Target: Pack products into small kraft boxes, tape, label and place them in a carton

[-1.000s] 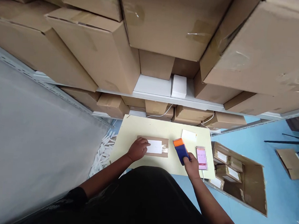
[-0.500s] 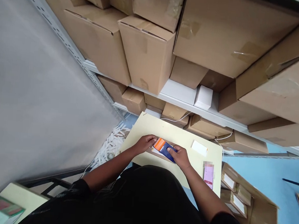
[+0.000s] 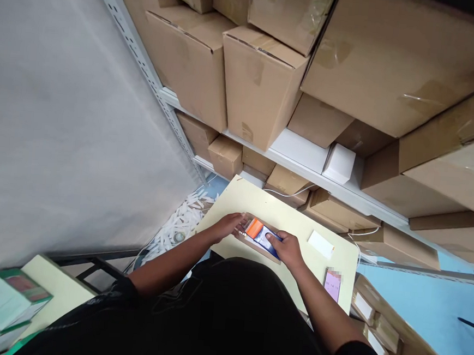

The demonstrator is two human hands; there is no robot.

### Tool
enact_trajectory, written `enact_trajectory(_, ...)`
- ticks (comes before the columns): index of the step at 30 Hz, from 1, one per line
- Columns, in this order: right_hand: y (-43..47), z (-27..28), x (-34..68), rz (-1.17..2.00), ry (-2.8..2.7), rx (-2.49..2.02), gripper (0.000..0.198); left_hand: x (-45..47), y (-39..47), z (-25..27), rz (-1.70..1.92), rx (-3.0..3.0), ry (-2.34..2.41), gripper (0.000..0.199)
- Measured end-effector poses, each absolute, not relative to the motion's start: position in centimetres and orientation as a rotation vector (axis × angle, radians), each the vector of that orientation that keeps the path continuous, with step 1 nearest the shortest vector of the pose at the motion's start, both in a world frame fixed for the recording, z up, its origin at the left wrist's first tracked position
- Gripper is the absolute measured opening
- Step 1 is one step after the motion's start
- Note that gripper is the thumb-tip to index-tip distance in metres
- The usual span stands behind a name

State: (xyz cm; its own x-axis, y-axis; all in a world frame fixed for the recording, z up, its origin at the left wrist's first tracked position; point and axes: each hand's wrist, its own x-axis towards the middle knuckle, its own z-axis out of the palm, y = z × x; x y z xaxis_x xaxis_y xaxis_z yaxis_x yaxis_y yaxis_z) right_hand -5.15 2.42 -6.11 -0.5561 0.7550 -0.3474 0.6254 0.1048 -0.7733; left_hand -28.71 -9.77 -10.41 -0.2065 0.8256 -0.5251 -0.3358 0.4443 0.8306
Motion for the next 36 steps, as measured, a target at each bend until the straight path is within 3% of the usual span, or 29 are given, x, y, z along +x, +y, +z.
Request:
enact_trajectory(2,2.4,-6.1,-5.1,1.45,-2.234,-1.386,0.056,-27.7,-9.6,-10.2,1.11,0.451,1.333,0.054)
enact_trajectory(5,2.3,-5.9,-5.0,1.446,-2.241,-1.377,0.056,-26.5,-9.2,-10.1,1.158,0.47,1.363,0.043)
enact_trajectory(8,2.2,-5.8,-5.2,1.423,-2.261,-1.385,0.056,-26.0,-9.1,-10.5,1.166,0.564,1.508,0.032)
enact_trajectory(17,2.1,-4.0,-6.7,1.144,-2.629,-1.487,0.054,-28.9,-10.6,-12.9,1.066,0.846,1.91,0.026)
enact_trajectory(23,2.1,-3.1,-6.6,1.037,-2.693,-1.635,0.058,-32.3,-11.6,-14.1,1.085,0.937,2.033,0.028)
enact_trajectory(36,1.7,-3.0,-8.5,0.869,-2.803,-1.748,0.059,-28.0,-10.1,-21.1,0.997,0.963,2.118,0.032)
